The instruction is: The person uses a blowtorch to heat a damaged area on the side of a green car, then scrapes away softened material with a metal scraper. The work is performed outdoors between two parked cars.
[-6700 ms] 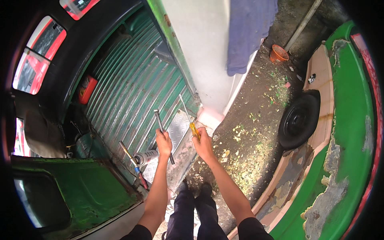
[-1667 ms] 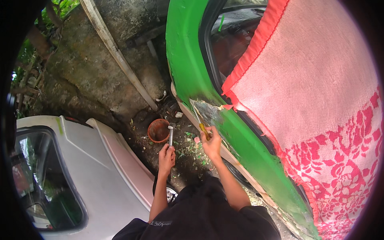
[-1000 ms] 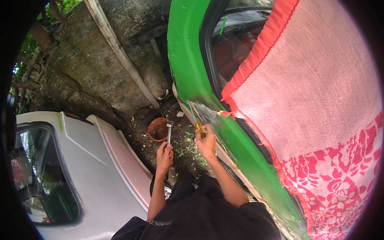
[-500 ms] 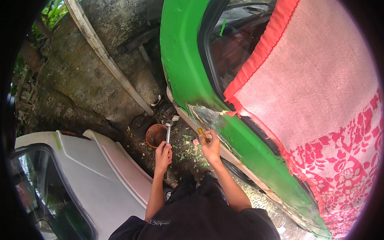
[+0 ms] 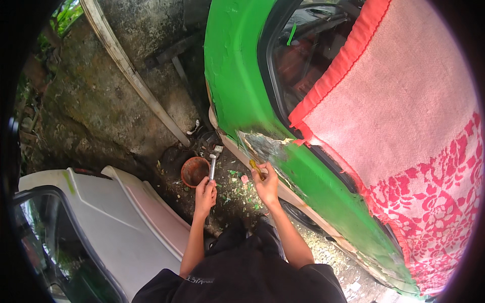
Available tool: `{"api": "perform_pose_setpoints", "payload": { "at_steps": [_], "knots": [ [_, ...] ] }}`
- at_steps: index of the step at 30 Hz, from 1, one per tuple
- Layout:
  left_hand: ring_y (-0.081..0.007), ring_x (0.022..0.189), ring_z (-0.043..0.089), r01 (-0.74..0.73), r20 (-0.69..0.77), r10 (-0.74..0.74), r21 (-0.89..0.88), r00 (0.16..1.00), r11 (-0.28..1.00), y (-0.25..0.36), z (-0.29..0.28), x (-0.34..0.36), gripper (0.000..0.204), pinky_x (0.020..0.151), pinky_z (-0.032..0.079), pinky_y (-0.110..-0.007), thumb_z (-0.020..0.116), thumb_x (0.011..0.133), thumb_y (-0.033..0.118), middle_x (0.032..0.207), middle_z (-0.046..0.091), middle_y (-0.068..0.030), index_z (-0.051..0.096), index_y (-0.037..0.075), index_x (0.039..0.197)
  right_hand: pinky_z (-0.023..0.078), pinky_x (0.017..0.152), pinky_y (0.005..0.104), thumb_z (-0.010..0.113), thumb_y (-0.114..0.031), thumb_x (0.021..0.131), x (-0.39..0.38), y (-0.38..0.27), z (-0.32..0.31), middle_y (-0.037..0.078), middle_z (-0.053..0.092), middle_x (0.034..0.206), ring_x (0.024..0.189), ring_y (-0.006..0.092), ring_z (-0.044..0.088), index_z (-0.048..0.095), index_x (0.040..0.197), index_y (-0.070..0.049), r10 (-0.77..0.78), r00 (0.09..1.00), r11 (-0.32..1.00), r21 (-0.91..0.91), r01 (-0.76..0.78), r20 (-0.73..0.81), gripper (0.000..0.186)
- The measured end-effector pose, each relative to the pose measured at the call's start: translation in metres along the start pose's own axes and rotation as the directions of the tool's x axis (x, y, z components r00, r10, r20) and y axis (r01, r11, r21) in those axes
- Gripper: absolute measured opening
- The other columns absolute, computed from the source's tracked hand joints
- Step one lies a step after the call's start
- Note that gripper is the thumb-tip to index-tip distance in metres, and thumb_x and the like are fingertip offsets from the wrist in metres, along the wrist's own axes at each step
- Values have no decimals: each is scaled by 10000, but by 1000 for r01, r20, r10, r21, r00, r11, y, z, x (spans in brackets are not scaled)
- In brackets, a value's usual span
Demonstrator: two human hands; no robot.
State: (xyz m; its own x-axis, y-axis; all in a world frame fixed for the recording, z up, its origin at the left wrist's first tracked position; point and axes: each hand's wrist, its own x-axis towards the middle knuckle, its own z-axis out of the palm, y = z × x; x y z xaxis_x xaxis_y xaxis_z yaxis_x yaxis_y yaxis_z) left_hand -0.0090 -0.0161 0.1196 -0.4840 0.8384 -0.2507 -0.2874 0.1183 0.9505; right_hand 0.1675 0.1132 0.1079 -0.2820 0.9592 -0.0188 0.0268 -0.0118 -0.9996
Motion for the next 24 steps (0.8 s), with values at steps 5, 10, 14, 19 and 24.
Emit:
{"api": "perform_pose_setpoints", "payload": {
  "at_steps": [5,10,14,19,24],
  "knots": [
    [-10,419,328,-4,41,4,11,999,1000,1,1,3,215,362,233,-213,503,1005,220,553,379,72,489,86,837,392,505,282,662,-60,904,22,-4,14,89,652,770,606,77,525,547,999,-18,37,999,995,-87,-38,-14,155],
    [-3,427,325,-6,11,5,49,1000,999,-1,0,2,210,365,227,-208,503,1003,220,559,378,77,491,92,837,336,495,255,654,-55,915,8,-7,7,29,605,741,600,47,469,539,990,-19,-4,999,998,-68,1,-37,142],
    [-4,422,319,19,12,-20,28,1000,999,3,3,0,211,362,225,-210,497,1005,216,557,376,75,490,91,835,389,505,261,660,-61,910,6,-14,2,81,653,787,605,66,520,532,999,-21,-43,999,996,-79,41,-25,161],
    [-6,421,309,20,-10,-20,19,1000,1000,-5,2,-3,210,362,218,-216,496,1001,213,556,362,77,482,91,831,421,530,262,651,-49,908,3,-16,-7,86,673,863,637,73,562,533,998,-18,-20,1000,997,-72,20,7,152],
    [-4,424,302,9,-3,-9,19,1000,1000,-6,8,-2,208,366,224,-217,501,999,209,557,355,78,479,94,827,468,567,311,673,-87,886,35,3,17,113,675,829,629,129,603,566,995,-27,-247,968,955,-179,235,-46,164]
  ]
}}
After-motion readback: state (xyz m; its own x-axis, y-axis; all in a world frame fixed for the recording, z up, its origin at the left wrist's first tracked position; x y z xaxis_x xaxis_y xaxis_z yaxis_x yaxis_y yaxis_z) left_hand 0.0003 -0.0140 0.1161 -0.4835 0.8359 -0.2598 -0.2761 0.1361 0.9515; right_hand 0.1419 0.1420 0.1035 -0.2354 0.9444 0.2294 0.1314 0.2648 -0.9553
